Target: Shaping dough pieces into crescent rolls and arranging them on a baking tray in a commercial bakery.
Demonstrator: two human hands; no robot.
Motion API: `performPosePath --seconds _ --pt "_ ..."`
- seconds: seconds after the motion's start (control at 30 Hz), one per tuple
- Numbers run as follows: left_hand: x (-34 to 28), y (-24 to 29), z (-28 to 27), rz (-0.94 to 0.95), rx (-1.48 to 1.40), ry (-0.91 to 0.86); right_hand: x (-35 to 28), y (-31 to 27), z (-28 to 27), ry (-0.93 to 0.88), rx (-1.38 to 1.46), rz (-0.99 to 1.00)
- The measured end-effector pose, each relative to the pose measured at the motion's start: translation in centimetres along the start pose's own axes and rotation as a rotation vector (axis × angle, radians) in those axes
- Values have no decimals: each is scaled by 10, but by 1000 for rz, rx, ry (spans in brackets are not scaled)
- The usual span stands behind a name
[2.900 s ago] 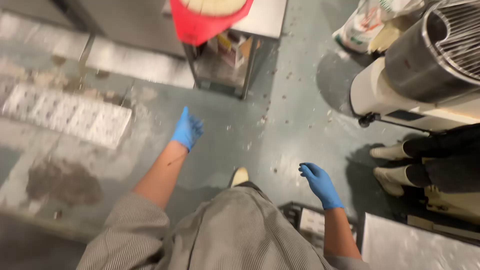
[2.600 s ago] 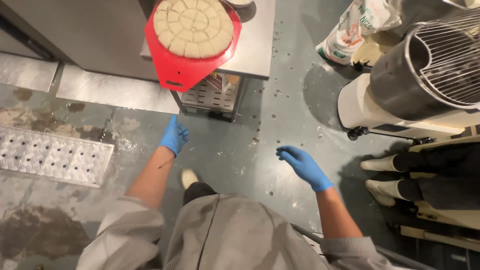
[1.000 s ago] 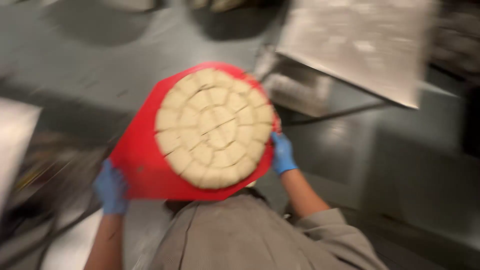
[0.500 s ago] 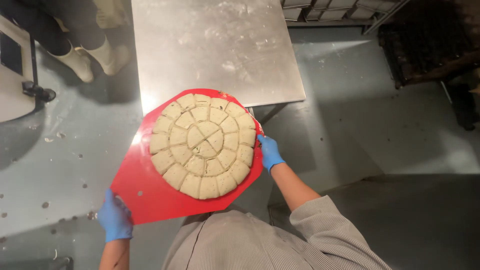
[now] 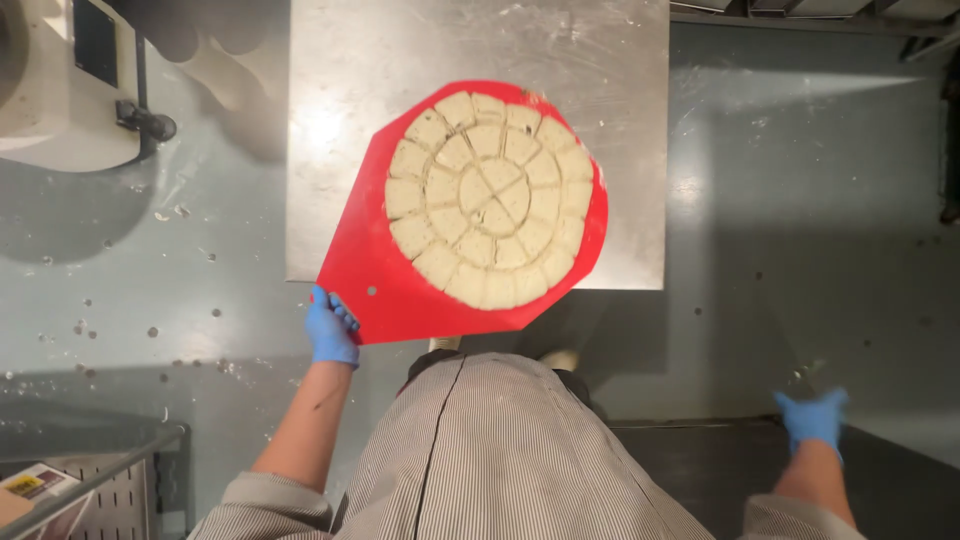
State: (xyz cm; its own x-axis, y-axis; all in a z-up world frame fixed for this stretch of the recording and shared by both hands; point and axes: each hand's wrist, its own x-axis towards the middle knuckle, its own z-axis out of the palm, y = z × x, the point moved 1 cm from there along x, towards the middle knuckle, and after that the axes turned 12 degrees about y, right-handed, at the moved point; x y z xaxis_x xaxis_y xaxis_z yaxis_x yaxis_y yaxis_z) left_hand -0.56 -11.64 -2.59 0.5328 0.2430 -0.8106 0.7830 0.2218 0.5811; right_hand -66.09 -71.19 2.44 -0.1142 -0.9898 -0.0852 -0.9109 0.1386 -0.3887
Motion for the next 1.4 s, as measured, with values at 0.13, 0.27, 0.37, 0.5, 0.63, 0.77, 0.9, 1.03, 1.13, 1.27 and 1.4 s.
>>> performPosePath --seconds 0.13,0.27,0.37,0.5,0.63,0.77,0.9,1.03,1.13,1.27,1.4 --pt "-1 -39 43 -31 -45 85 52 106 -57 -224 -216 150" --pt "56 -68 -1 512 834 -22 157 175 -33 -337 -257 461" --pt "-21 -48 69 673 1455 98 254 183 -44 -322 -214 491" --pt "-49 -82 167 462 278 36 391 82 10 -365 -487 -311" --pt "-87 -131 291 336 66 18 391 -163 65 -275 -192 -653" --pt "-74 -138 329 439 -269 199 306 -386 162 -745 267 -638" --pt "-103 -139 318 227 -278 275 167 -548 184 -1049 309 -1001" --pt "-128 -168 318 398 -134 424 113 -628 239 -1068 174 -1099" --pt "-210 -181 348 776 223 802 91 -674 289 -928 320 -1487" --pt "-286 -192 412 1120 701 723 46 -724 307 -1135 317 -1461" --pt "-294 -239 466 1189 1063 468 15 -741 371 -1246 145 -1592"
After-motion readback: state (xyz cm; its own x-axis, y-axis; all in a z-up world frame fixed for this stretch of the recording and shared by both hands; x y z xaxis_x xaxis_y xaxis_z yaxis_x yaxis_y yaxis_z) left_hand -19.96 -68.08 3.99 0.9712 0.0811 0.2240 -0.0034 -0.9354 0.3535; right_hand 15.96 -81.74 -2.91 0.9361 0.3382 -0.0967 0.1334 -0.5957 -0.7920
